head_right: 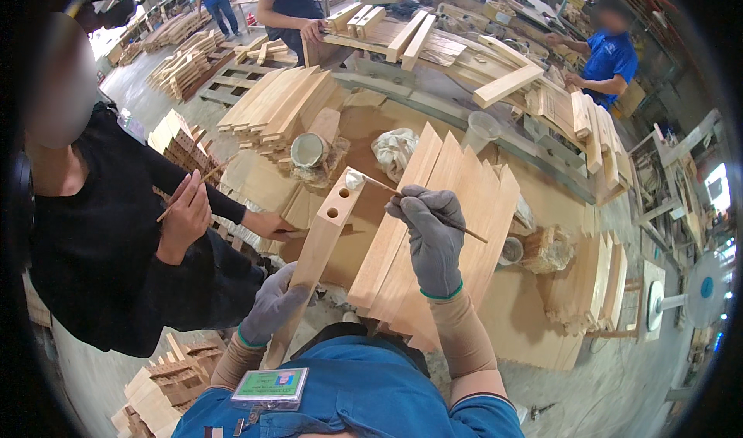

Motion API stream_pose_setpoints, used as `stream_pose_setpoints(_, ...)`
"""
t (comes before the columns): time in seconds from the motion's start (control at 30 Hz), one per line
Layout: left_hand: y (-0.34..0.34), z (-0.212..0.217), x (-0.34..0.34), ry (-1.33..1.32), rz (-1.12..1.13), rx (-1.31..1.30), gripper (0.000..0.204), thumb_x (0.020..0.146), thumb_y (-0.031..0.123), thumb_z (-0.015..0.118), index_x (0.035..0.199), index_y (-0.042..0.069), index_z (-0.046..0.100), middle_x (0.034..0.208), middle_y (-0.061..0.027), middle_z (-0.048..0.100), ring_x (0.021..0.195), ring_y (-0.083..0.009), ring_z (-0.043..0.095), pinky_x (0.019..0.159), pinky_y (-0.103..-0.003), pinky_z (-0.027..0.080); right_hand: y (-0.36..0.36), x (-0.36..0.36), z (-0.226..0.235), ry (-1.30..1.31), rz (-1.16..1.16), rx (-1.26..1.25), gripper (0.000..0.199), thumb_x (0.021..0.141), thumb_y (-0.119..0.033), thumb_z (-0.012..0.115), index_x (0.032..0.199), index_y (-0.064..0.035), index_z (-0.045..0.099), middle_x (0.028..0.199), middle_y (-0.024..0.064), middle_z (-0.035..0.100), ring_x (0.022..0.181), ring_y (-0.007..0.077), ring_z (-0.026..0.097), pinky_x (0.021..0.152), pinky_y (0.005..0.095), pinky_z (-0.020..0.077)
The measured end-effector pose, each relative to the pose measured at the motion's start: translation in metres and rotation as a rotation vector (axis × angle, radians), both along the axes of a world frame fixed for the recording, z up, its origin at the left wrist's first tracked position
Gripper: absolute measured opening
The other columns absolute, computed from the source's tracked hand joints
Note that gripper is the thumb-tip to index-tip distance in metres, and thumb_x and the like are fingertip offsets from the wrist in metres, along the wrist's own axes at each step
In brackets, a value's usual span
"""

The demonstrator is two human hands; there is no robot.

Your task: The person picks up wooden planks and aligns them on a workbench. They use a brush to apply glue into pre-drilled holes on the planks and then place the pieces together. The person repeats this process with multiple planks, stacking the assembled pieces on the table.

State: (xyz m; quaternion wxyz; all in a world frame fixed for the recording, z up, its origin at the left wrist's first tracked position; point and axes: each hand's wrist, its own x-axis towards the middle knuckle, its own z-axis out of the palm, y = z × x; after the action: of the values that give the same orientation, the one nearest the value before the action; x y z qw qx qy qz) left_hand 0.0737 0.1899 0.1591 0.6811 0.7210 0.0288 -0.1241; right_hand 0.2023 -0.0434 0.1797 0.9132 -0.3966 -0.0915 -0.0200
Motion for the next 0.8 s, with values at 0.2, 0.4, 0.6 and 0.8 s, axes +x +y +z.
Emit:
stream_pose_setpoints(0.2,-0.006,-0.005,-0.005,-0.020,-0.026,0.020,0.058,0.088,0.043,0.061,0.125,0.000,0.052,0.109,-0.0108,0.062,0.099,-0.0160,0.058,0.088,-0.030,0.045,-0.013,-0.007,-0.001,-0.124,-0.010,-0.030,0.016,0.087,0.011,0.051,0.093,-0.0035,0.054,0.106,0.0151,0.062,0.096,0.0273,0.065,0.089,0.0392,0.0563)
stream_pose_setpoints(0.4,-0.011,0.001,-0.007,-0.004,-0.002,0.143,0.056,0.088,0.041,0.062,0.127,0.002,0.052,0.111,-0.0114,0.062,0.101,-0.0171,0.059,0.090,-0.030,0.046,-0.015,-0.020,0.001,-0.151,-0.025,-0.074,0.020,0.081,0.017,0.056,0.085,-0.0013,0.052,0.102,0.0155,0.062,0.096,0.0247,0.064,0.091,0.0379,0.0550)
stream_pose_setpoints(0.6,-0.014,0.008,-0.005,0.049,0.015,0.129,0.053,0.089,0.036,0.062,0.127,0.002,0.052,0.111,-0.0107,0.062,0.101,-0.0160,0.059,0.089,-0.029,0.046,-0.013,-0.036,0.002,-0.111,0.006,-0.083,0.024,0.078,0.019,0.059,0.082,-0.0027,0.049,0.098,0.0149,0.063,0.096,0.0245,0.064,0.091,0.0377,0.0551)
stream_pose_setpoints(0.8,-0.012,0.007,-0.004,0.048,0.000,0.104,0.052,0.088,0.034,0.062,0.127,0.001,0.052,0.110,-0.0092,0.063,0.099,-0.0143,0.059,0.089,-0.028,0.046,-0.012,-0.045,-0.005,-0.125,-0.001,-0.121,0.025,0.078,0.020,0.058,0.082,-0.0034,0.049,0.098,0.0152,0.063,0.094,0.0246,0.064,0.090,0.0383,0.0555)
